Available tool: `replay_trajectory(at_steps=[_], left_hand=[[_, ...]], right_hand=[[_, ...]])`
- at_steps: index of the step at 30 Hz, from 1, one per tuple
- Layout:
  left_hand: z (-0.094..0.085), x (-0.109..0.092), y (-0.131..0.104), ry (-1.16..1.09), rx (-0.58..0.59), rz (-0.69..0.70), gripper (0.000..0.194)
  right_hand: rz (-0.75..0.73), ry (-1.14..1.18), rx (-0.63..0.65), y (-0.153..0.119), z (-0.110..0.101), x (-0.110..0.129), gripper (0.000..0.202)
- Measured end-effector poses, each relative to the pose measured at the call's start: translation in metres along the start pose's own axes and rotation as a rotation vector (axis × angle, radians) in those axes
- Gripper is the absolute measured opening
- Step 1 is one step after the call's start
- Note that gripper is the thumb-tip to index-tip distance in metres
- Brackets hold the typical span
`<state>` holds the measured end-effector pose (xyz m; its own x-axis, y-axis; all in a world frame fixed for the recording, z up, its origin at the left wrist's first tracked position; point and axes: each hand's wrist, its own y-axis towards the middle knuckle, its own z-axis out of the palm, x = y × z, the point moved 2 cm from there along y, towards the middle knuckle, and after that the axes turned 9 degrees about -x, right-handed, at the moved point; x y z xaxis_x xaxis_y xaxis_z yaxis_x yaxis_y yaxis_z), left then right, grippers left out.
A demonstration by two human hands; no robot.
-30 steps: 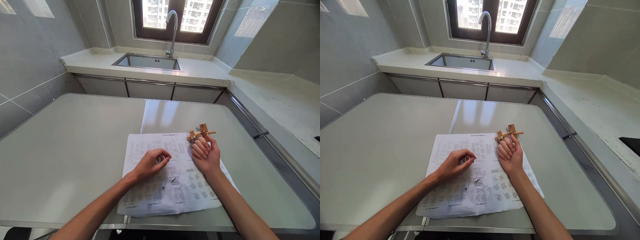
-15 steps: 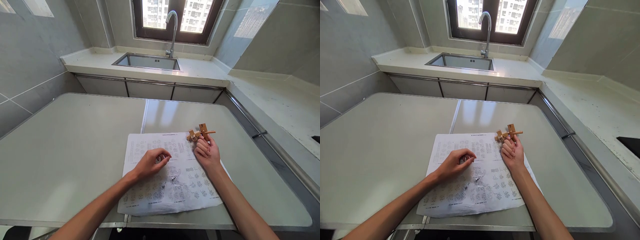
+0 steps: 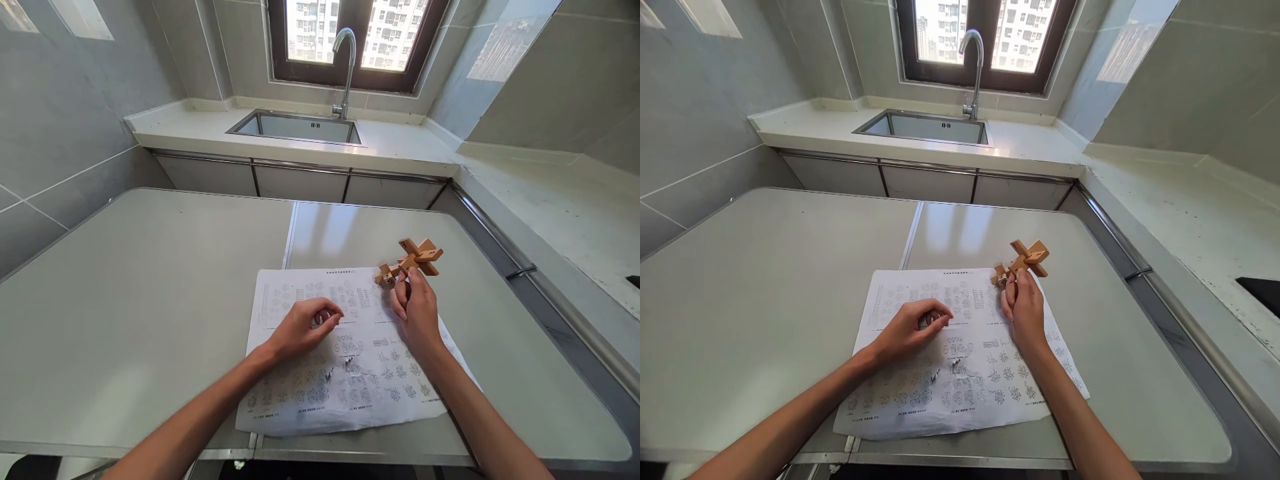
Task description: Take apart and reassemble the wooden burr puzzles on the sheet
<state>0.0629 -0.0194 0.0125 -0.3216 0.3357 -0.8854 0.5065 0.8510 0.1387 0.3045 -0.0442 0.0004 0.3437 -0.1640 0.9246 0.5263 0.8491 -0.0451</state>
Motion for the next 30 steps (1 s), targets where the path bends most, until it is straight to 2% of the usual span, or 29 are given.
replay_trajectory(at_steps=[7,12,15,19,23,27,30], left_hand=[[-0.002,-0.003,0.001,-0.045,-0.042,-0.038,0.026],[-0.003,-0.004,0.001,-0.164,-0.083,-0.112,0.028],[-0.006,0.0,0.002,-0.334,-0.078,-0.183,0.044],[-0.008,0.004,0.003,-0.59,0.039,-0.199,0.076],[-0.01,-0.002,0.001,-0.771,0.223,-0.156,0.098],[-0.008,-0.005,-0.001,-0.889,0.39,-0.109,0.099],[-0.006,0.003,0.0,-0.894,0.388,-0.102,0.09]], right_hand=[[0.033,-0.193,0.223,-0.022,0.01,-0.013,0.041],[-0.011,-0.37,0.395,-0.03,0.011,-0.025,0.043],[-0.012,-0.412,0.492,-0.034,0.013,-0.025,0.044],[0.076,-0.371,0.669,-0.039,0.015,-0.024,0.043],[0.191,-0.303,0.889,-0.041,0.017,-0.021,0.046],[0.272,-0.199,1.062,-0.041,0.018,-0.019,0.045],[0.302,-0.129,1.113,-0.041,0.019,-0.018,0.046]])
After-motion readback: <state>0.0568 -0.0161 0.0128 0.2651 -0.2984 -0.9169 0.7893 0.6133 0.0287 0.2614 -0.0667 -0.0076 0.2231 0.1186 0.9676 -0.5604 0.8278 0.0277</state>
